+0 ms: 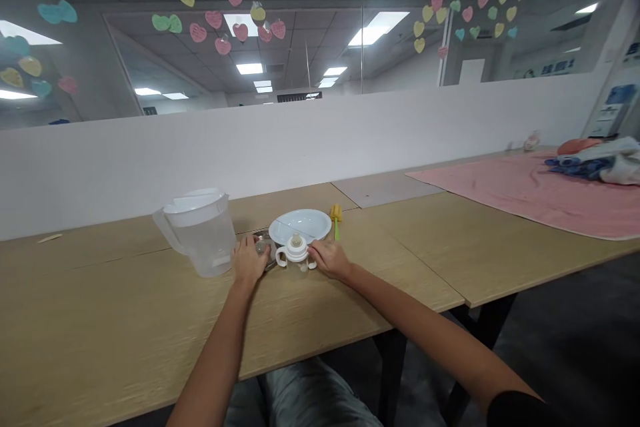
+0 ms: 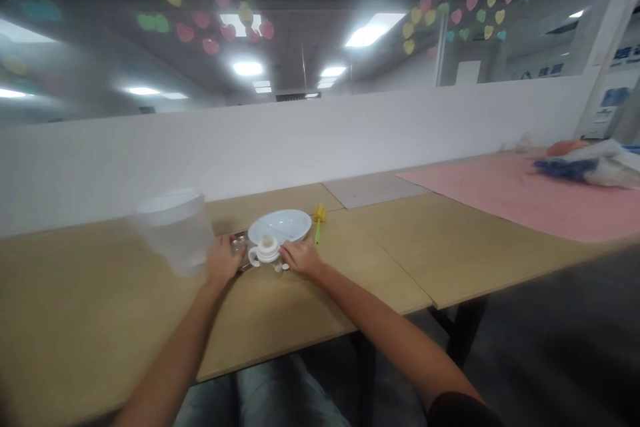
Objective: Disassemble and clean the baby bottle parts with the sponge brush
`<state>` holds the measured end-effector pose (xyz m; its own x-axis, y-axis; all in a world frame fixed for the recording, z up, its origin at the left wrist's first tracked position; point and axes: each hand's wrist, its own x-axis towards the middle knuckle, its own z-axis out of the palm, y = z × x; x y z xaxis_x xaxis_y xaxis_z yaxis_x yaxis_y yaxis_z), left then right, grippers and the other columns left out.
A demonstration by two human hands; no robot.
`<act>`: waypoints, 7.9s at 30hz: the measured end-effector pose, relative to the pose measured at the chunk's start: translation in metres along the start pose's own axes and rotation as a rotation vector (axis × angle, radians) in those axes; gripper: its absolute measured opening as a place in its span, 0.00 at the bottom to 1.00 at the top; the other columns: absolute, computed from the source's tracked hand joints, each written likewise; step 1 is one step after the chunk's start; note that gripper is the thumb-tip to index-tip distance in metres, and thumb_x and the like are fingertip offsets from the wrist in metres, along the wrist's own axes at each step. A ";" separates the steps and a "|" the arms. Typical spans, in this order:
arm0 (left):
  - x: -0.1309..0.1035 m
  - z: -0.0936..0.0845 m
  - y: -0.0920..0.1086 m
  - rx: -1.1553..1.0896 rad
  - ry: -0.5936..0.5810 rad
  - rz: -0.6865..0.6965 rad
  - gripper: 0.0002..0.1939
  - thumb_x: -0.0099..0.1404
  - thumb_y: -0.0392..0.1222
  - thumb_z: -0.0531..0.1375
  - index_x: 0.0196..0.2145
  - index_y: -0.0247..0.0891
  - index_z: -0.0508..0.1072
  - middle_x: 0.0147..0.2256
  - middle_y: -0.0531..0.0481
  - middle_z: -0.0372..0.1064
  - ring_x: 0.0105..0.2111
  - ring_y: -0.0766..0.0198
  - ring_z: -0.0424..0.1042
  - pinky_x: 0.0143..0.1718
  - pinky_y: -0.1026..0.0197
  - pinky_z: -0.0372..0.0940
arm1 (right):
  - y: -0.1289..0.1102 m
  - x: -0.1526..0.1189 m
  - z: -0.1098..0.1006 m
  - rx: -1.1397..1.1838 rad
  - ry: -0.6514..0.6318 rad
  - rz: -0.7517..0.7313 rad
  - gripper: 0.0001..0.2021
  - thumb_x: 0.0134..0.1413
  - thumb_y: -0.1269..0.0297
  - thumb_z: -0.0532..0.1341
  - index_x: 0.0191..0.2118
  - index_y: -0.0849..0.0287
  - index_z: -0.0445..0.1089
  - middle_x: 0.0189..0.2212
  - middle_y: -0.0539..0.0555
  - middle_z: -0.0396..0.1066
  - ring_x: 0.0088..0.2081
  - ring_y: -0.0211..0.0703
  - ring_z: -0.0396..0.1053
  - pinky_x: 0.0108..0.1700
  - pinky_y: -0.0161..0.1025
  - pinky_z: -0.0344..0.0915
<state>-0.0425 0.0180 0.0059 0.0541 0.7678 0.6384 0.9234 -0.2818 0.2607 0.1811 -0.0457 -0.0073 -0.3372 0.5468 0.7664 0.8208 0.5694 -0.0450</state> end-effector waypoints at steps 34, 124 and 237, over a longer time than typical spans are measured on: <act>-0.012 -0.002 0.040 -0.715 0.634 0.430 0.05 0.67 0.38 0.48 0.41 0.39 0.54 0.43 0.40 0.58 0.47 0.57 0.66 0.43 0.49 0.67 | -0.002 0.001 -0.004 0.074 -0.118 0.102 0.16 0.65 0.58 0.43 0.36 0.60 0.63 0.28 0.53 0.71 0.28 0.39 0.65 0.31 0.33 0.51; -0.020 -0.011 0.049 -0.584 0.151 0.532 0.32 0.63 0.44 0.53 0.61 0.34 0.48 0.55 0.36 0.60 0.52 0.54 0.65 0.50 0.53 0.63 | 0.003 0.003 -0.007 0.009 -0.152 0.116 0.16 0.65 0.60 0.41 0.35 0.60 0.61 0.23 0.52 0.68 0.23 0.38 0.62 0.27 0.34 0.48; -0.032 -0.008 0.068 -0.654 -0.122 0.455 0.46 0.57 0.49 0.59 0.63 0.34 0.37 0.55 0.35 0.60 0.52 0.50 0.64 0.51 0.48 0.61 | -0.002 0.003 -0.013 0.275 0.188 0.128 0.22 0.56 0.54 0.53 0.52 0.63 0.60 0.37 0.57 0.69 0.38 0.45 0.67 0.40 0.42 0.64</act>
<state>0.0157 -0.0301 0.0092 0.4472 0.5434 0.7105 0.3937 -0.8328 0.3891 0.1841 -0.0534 0.0039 -0.1283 0.5165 0.8467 0.6873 0.6617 -0.2995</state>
